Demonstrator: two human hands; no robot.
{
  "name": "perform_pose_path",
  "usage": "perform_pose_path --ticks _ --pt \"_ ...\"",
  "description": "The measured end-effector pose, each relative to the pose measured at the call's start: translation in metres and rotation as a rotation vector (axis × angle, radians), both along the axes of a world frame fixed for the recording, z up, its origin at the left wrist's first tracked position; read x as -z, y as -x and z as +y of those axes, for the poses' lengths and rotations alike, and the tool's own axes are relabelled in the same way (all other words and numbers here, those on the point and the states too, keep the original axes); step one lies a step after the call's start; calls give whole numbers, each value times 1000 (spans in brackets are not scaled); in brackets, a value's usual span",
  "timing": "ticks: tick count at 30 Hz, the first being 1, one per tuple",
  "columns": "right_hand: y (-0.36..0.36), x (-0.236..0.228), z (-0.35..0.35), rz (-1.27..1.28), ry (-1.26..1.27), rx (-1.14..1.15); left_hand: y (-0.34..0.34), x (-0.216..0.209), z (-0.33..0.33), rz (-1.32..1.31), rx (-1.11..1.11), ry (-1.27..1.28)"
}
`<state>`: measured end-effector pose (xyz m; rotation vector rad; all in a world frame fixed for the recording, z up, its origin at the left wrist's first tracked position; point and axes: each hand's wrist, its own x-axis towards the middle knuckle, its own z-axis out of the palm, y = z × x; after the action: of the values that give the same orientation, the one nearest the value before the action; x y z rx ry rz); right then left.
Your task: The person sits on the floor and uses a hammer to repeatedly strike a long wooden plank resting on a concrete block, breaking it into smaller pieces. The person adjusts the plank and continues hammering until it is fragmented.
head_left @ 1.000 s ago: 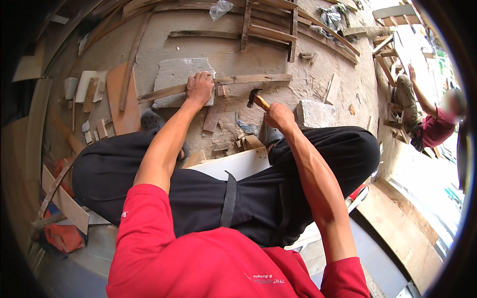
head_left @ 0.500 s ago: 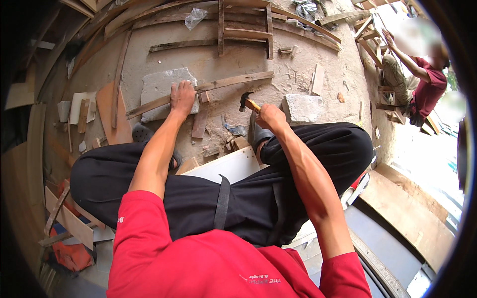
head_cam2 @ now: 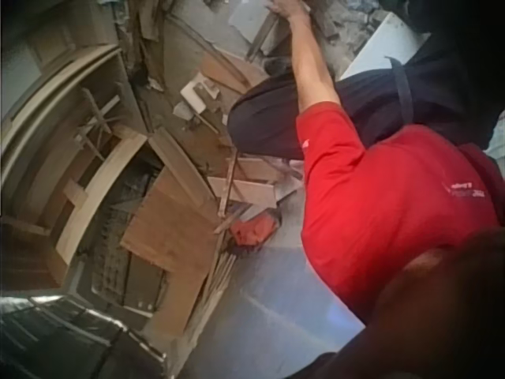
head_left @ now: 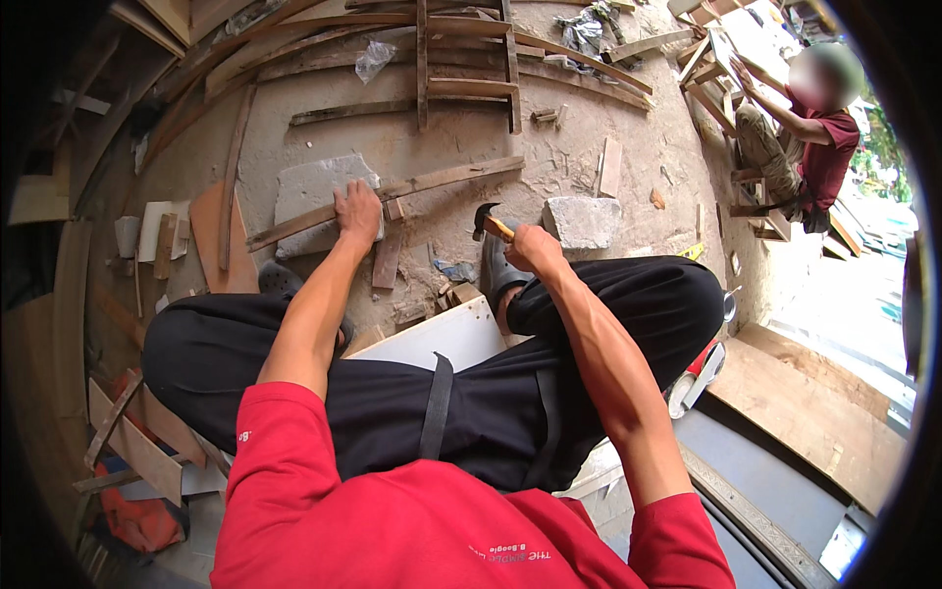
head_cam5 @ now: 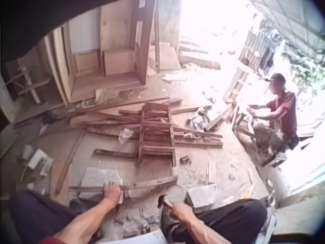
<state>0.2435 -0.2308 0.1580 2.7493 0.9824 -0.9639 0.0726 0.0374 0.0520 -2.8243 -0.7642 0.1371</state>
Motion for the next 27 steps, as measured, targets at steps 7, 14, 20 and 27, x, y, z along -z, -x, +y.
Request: perform_pose_path --ticks 7,14,20,27 --pt "2 -8 -1 15 35 4 -7 2 -4 74 17 0" --pt "5 -6 -4 -6 8 1 -4 17 4 72 94 4" --pt "4 -3 -14 -20 0 -6 -10 13 4 100 255 -84" --pt "4 -3 -26 -11 -12 -1 -23 9 7 237 253 69"
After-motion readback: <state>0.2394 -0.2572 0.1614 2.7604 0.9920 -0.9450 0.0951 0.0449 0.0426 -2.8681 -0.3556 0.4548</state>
